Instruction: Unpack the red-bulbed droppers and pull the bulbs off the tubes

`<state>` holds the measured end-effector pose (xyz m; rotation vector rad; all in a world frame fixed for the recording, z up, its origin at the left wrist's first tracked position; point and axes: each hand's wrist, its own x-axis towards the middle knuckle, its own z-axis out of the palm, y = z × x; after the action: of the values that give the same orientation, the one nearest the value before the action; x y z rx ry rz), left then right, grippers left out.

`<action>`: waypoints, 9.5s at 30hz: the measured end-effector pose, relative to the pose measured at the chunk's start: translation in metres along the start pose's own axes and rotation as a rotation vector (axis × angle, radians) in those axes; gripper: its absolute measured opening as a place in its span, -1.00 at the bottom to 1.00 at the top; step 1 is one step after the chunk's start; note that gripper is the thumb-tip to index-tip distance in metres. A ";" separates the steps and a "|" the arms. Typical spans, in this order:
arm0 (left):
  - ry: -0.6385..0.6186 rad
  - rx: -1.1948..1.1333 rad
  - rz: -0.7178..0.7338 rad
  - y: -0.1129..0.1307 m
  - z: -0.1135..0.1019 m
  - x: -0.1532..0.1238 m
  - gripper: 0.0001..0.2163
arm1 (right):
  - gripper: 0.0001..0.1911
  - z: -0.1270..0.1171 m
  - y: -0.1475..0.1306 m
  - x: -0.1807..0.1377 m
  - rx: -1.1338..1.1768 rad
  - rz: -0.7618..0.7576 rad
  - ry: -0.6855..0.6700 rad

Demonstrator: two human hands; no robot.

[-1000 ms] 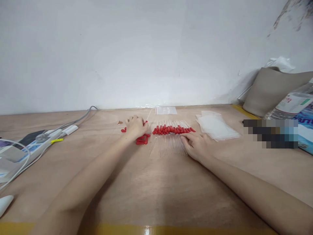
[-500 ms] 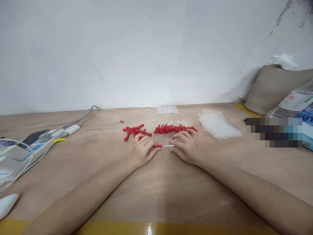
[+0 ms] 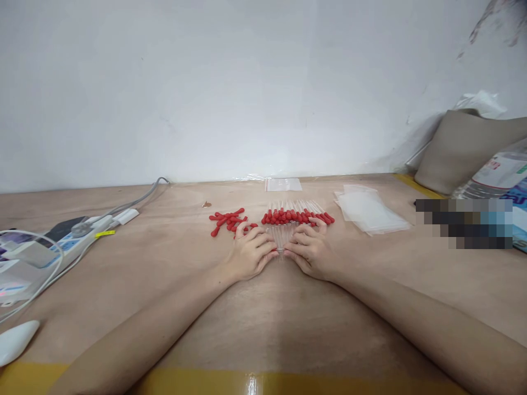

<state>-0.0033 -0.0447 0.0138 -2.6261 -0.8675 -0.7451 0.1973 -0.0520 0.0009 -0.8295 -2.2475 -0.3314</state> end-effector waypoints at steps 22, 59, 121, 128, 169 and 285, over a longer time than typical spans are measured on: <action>0.154 -0.150 -0.775 -0.099 -0.018 -0.033 -0.73 | -0.81 -0.004 0.022 -0.012 -0.217 0.473 0.054; -0.289 0.050 -0.672 -0.072 0.026 0.059 -0.76 | -0.68 -0.004 0.027 -0.014 -0.063 0.462 -0.012; -0.080 0.080 0.099 -0.001 -0.009 -0.005 -0.81 | -0.76 -0.001 0.005 -0.006 0.157 -0.164 -0.063; -0.054 0.097 0.113 -0.003 -0.010 -0.013 -0.81 | -0.86 0.000 0.005 -0.007 0.104 -0.229 0.018; 0.191 0.004 -0.396 -0.069 -0.022 -0.041 -0.88 | -0.75 0.000 0.020 -0.010 0.001 0.242 -0.012; 0.065 -0.019 -0.615 -0.078 -0.012 -0.005 -0.80 | -0.81 0.010 0.016 -0.008 -0.118 0.382 0.027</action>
<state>-0.0594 0.0093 0.0290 -2.3292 -1.6816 -0.9692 0.2071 -0.0391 -0.0120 -1.2825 -2.0041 -0.2922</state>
